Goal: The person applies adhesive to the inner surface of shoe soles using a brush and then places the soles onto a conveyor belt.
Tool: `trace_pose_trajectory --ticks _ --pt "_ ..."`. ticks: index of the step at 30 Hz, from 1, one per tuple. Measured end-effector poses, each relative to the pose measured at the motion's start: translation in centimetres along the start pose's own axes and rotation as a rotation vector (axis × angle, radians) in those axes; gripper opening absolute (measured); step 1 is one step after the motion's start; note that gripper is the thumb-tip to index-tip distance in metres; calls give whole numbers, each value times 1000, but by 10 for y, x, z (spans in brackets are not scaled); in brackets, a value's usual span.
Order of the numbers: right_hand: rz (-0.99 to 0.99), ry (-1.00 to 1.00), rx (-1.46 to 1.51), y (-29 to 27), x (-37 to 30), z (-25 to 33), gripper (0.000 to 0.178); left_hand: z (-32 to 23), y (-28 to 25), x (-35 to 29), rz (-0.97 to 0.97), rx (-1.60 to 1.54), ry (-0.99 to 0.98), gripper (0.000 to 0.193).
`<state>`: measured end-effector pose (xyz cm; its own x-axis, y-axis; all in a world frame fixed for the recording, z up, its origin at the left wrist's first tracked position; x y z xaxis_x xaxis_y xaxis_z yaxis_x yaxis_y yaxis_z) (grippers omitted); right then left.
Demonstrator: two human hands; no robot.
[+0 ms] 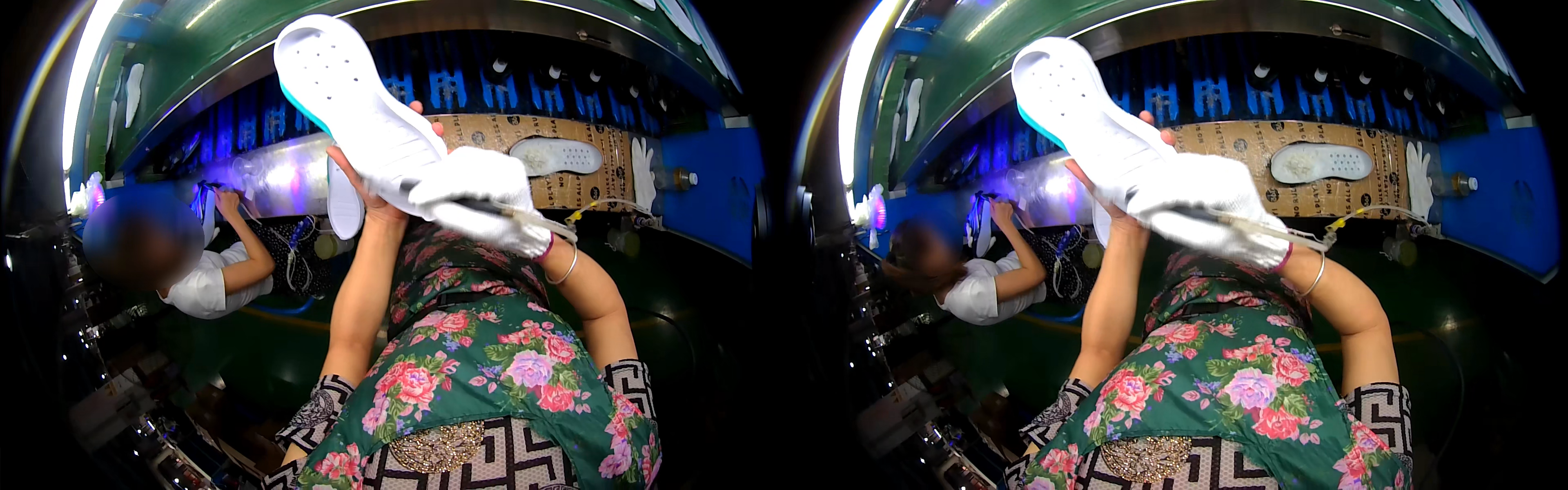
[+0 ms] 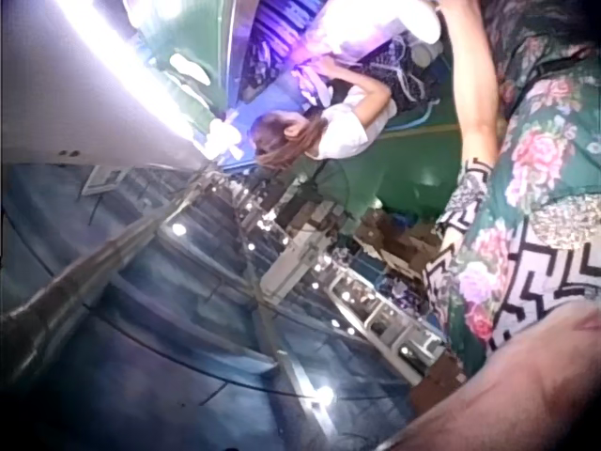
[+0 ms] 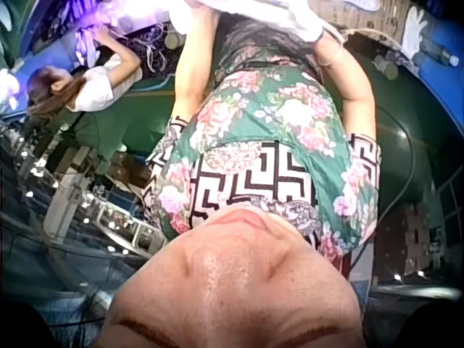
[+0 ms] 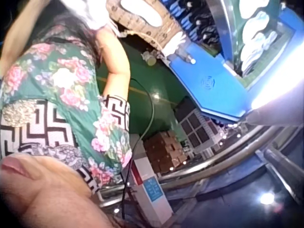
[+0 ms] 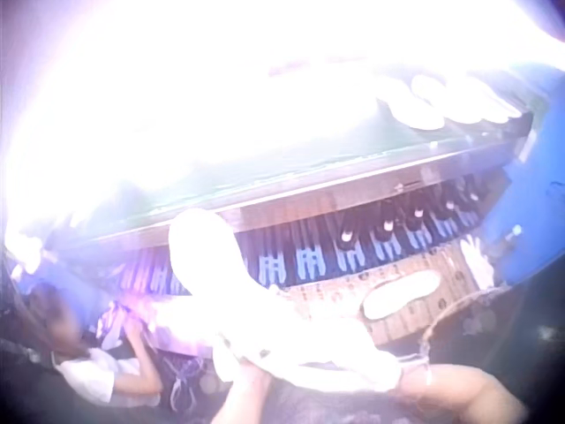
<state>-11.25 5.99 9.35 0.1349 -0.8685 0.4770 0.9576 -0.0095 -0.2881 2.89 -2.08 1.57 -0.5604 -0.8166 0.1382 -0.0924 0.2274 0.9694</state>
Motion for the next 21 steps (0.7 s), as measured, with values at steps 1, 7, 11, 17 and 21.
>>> trace_pose_trajectory --ticks 1,7,11,17,21 --pt "-19 -44 -49 -1 -1 -4 23 -3 0 -1 -54 67 -34 110" --pt "106 97 139 9 -18 10 30 -11 5 4 76 41 -227 110" --pt "94 60 31 5 -13 3 26 -20 8 10 98 143 -339 106" --pt "44 121 238 13 -15 20 15 -31 13 24 250 107 -478 108" --pt "-31 -178 -185 8 -15 11 27 -33 25 31 198 284 -597 108"
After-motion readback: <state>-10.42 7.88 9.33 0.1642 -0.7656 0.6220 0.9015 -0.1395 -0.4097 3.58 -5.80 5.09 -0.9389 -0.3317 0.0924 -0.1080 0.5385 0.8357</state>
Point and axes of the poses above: each hand's wrist, its own x-axis towards the middle knuckle, its own y-axis out of the palm, z = x × y, the point moved 1 cm from there along x, towards the middle knuckle, and after that the axes turned 5 degrees about x, right-handed, at the moved point
